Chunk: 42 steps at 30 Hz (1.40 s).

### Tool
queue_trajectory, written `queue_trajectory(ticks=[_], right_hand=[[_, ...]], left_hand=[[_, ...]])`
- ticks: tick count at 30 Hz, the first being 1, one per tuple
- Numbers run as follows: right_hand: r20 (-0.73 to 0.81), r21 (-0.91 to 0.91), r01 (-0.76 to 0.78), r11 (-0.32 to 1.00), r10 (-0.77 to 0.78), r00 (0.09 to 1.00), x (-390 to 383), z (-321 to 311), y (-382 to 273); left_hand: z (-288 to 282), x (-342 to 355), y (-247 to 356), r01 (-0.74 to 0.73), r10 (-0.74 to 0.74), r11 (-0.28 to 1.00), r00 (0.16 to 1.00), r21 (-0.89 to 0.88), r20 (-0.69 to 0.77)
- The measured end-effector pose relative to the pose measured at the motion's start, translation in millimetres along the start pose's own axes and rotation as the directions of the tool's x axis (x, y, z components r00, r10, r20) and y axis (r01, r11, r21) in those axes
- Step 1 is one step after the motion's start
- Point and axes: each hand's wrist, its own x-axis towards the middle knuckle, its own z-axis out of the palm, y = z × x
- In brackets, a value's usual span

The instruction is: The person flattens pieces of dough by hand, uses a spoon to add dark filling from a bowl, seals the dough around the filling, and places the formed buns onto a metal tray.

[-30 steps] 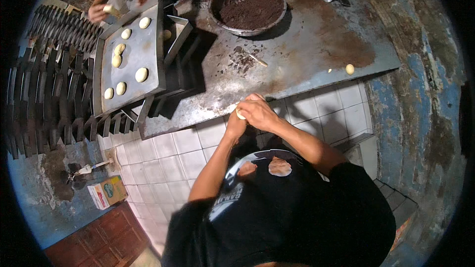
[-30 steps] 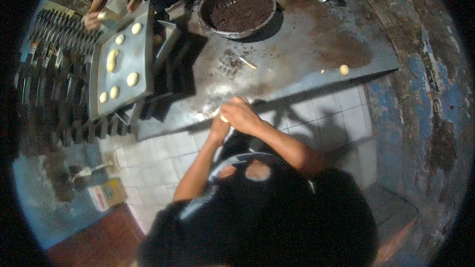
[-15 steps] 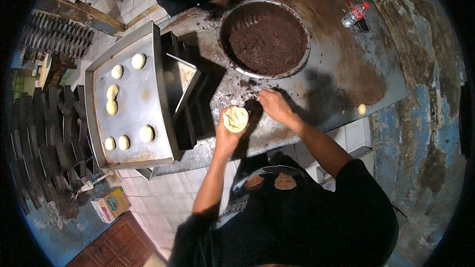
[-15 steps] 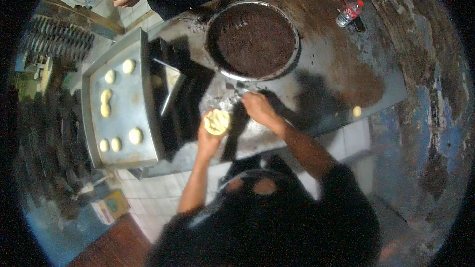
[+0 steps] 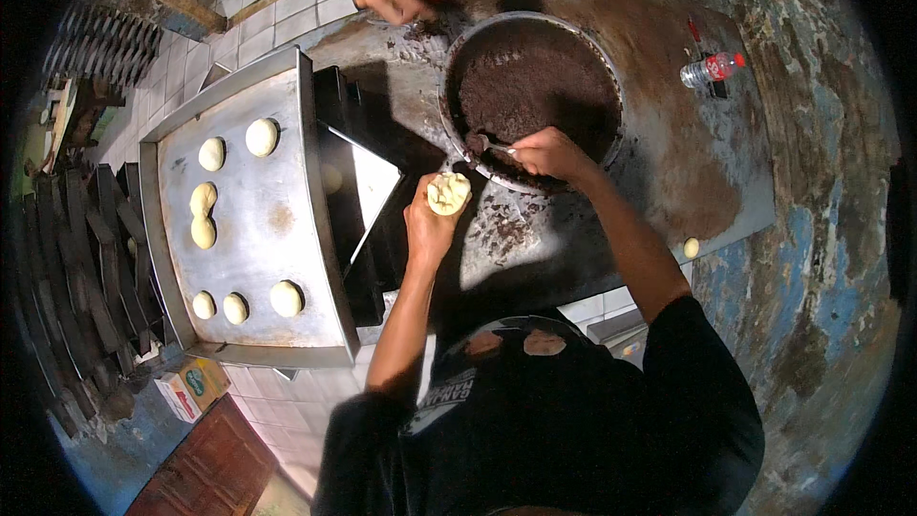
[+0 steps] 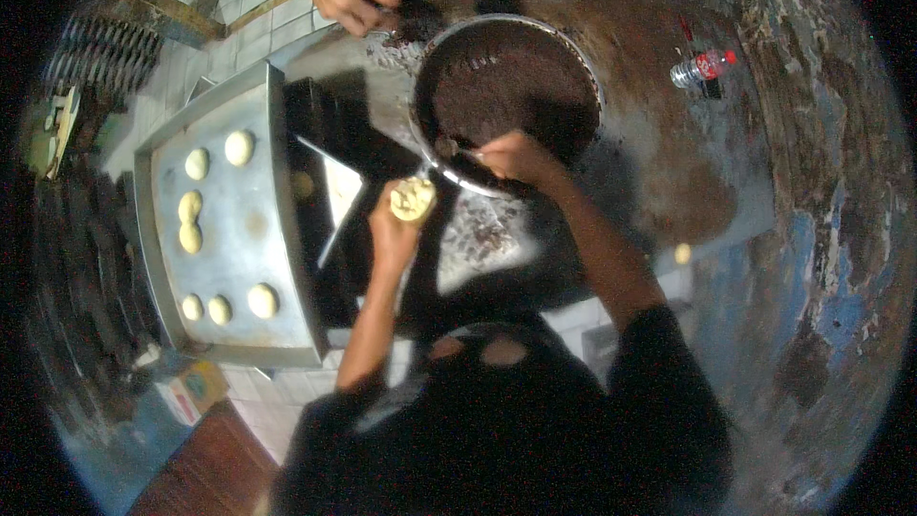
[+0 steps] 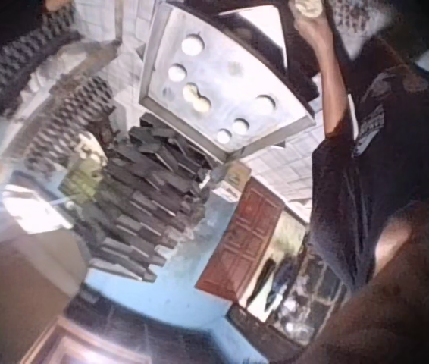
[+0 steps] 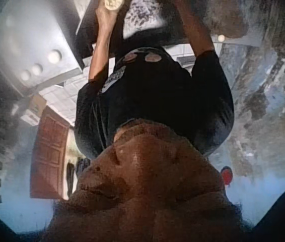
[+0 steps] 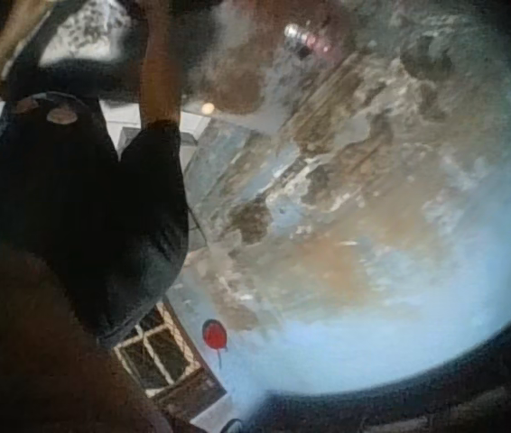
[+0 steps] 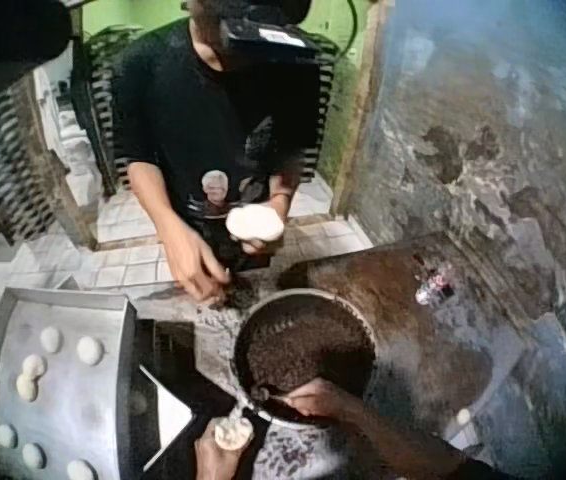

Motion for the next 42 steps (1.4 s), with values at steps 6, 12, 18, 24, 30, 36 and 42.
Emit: queue_trajectory(ticks=[6, 12, 18, 24, 30, 36, 42], right_hand=[[-0.308, 0.134, -0.059, 0.989, 0.098, 0.946, -64.2, 31.6, -73.8], [-0.446, -0.368, 0.041, 0.929, -0.216, 0.869, -122.2, 94.2, -101.7], [-0.411, -0.16, 0.072, 0.985, -0.133, 0.902, -158.2, 101.1, -24.9], [-0.483, 0.359, 0.062, 0.931, 0.129, 0.866, -161.2, 104.0, -52.8], [-0.34, -0.246, 0.198, 0.949, -0.276, 0.899, -257.5, 126.0, -113.2], [-0.597, 0.076, 0.264, 0.962, -0.168, 0.784, -325.2, 123.3, -99.1], [-0.655, 0.548, 0.307, 0.778, 0.171, 0.736, -358.5, 150.4, -92.2]], left_hand=[[36.0, 21.2, 16.6, -0.088, 0.085, 0.995, 0.994, -0.042, -0.074], [44.0, 7.0, 9.9, -0.289, 0.283, 0.869, 0.956, 0.401, 0.077], [35.9, -46.6, -24.8, 0.079, -0.079, 0.997, 0.994, -0.011, -0.07], [59.9, -133.7, 7.3, 0.053, 0.043, 0.94, 0.962, -0.338, 0.271], [92.9, -190.0, 12.4, -0.086, 0.087, 0.996, 0.991, -0.02, 0.103], [97.8, -254.3, 60.5, 0.129, -0.011, 0.936, 0.941, -0.327, 0.34], [122.5, -295.7, 59.2, -0.632, 0.634, 0.746, 0.771, 0.208, 0.068]])
